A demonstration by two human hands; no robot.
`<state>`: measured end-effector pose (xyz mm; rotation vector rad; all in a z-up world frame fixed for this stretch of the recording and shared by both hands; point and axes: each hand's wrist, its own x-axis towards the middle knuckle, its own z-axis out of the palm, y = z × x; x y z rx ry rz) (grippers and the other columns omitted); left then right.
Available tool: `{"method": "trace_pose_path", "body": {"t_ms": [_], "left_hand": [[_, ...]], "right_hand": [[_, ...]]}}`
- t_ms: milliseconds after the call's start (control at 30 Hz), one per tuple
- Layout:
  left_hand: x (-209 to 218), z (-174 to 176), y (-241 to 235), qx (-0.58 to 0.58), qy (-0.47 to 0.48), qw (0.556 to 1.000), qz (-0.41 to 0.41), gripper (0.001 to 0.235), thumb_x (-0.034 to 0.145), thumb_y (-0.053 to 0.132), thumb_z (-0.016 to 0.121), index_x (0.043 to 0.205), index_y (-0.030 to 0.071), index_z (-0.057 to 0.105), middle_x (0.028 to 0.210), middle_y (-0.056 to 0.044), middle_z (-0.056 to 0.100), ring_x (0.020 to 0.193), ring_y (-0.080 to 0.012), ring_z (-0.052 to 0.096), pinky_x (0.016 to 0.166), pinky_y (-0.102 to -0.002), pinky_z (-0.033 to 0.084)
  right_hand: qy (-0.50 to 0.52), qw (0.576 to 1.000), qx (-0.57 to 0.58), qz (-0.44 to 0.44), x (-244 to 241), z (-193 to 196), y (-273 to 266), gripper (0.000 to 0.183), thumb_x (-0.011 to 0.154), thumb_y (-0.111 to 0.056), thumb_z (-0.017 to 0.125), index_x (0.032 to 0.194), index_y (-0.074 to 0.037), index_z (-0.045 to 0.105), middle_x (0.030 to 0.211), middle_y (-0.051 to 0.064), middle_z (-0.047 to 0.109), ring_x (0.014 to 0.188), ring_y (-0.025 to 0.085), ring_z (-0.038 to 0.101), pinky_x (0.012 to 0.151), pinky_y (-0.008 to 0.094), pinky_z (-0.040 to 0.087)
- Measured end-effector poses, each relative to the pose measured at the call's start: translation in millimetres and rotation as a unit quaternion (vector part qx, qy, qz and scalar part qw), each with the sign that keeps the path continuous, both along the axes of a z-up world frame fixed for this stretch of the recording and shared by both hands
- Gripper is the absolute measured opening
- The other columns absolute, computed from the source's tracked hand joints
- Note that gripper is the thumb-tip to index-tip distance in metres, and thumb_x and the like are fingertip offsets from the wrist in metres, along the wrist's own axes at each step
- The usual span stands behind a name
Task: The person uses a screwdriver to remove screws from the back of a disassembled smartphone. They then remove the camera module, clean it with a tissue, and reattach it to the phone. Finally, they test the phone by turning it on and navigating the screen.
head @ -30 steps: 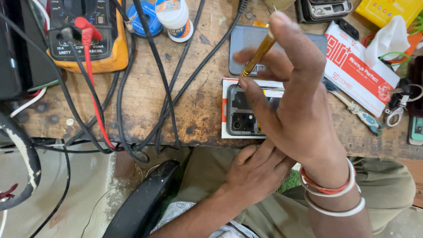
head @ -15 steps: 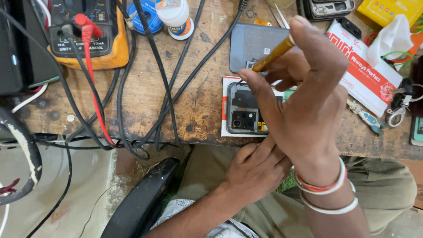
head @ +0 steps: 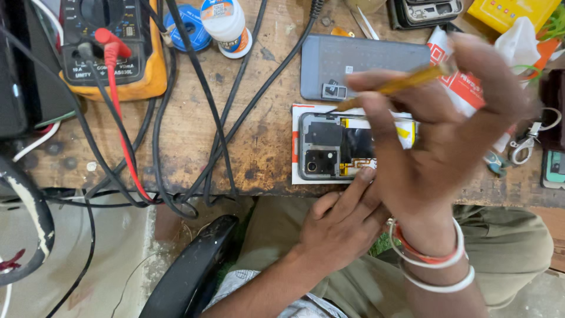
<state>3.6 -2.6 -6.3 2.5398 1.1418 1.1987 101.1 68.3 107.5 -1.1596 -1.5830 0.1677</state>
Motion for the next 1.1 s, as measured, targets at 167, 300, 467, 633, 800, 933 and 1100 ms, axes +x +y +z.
{"method": "trace_pose_path", "body": {"t_ms": [167,300,467,633,800,933,1100], "left_hand": [[-2.2,5.3,2.3,0.029,0.039,0.998,0.037,0.041,0.109,0.026,0.061,0.15,0.027,0.064,0.163,0.005,0.049,0.15,-0.0123,0.039,0.107,-0.03,0.029],[1.7,6.0,4.0,0.028,0.047,0.998,0.04,0.042,0.11,0.026,0.058,0.153,0.028,0.061,0.162,0.006,0.049,0.15,-0.0119,0.039,0.108,-0.029,0.028],[1.1,2.1,2.7,0.024,0.064,0.997,0.037,0.043,0.116,0.034,0.056,0.158,0.027,0.056,0.164,0.008,0.048,0.15,-0.0116,0.038,0.11,-0.03,0.026],[2.2,1.9,6.0,0.03,0.086,0.995,0.042,0.043,0.118,0.036,0.05,0.16,0.029,0.054,0.165,0.008,0.047,0.152,-0.0118,0.036,0.111,-0.03,0.025],[3.0,-1.3,7.0,0.047,0.099,0.993,0.051,0.037,0.122,0.038,0.048,0.157,0.026,0.052,0.168,0.007,0.044,0.154,-0.013,0.035,0.119,-0.032,0.022],[3.5,-2.5,7.5,0.049,0.108,0.992,0.046,0.042,0.12,0.037,0.048,0.161,0.029,0.053,0.167,0.007,0.044,0.153,-0.0124,0.034,0.12,-0.035,0.017],[4.6,-0.1,8.4,0.049,0.107,0.992,0.053,0.042,0.119,0.038,0.047,0.16,0.03,0.053,0.166,0.007,0.044,0.153,-0.0127,0.034,0.119,-0.035,0.015]], "right_hand": [[0.128,0.964,0.041,-0.231,48.8,-7.3,-38.1,0.016,0.112,-0.007,0.06,0.115,0.007,0.067,0.11,0.012,0.072,0.092,0.016,0.07,0.082,0.023,0.063],[0.099,0.95,0.026,-0.293,76.0,-40.2,-54.8,0.015,0.116,0.0,0.062,0.127,0.01,0.064,0.117,0.014,0.072,0.1,0.017,0.071,0.094,0.027,0.063],[0.069,0.95,-0.002,-0.303,86.5,-68.9,-57.7,0.008,0.117,0.005,0.066,0.121,0.011,0.062,0.115,0.015,0.07,0.102,0.017,0.068,0.092,0.025,0.056],[0.058,0.929,-0.04,-0.364,82.8,-70.1,-51.7,0.009,0.113,0.002,0.065,0.119,0.008,0.066,0.113,0.011,0.071,0.097,0.013,0.066,0.09,0.022,0.054],[0.068,0.935,-0.047,-0.346,82.6,-72.6,-47.9,0.008,0.116,0.004,0.062,0.122,0.008,0.065,0.116,0.011,0.071,0.102,0.013,0.066,0.096,0.023,0.055],[0.061,0.933,-0.059,-0.349,86.6,-74.1,-51.1,0.008,0.113,0.01,0.062,0.12,0.008,0.064,0.116,0.011,0.07,0.099,0.013,0.066,0.092,0.023,0.055],[0.063,0.933,-0.065,-0.348,91.0,-73.4,-48.4,0.018,0.108,0.017,0.06,0.122,0.006,0.063,0.122,0.014,0.072,0.104,0.015,0.068,0.094,0.025,0.055]]}}
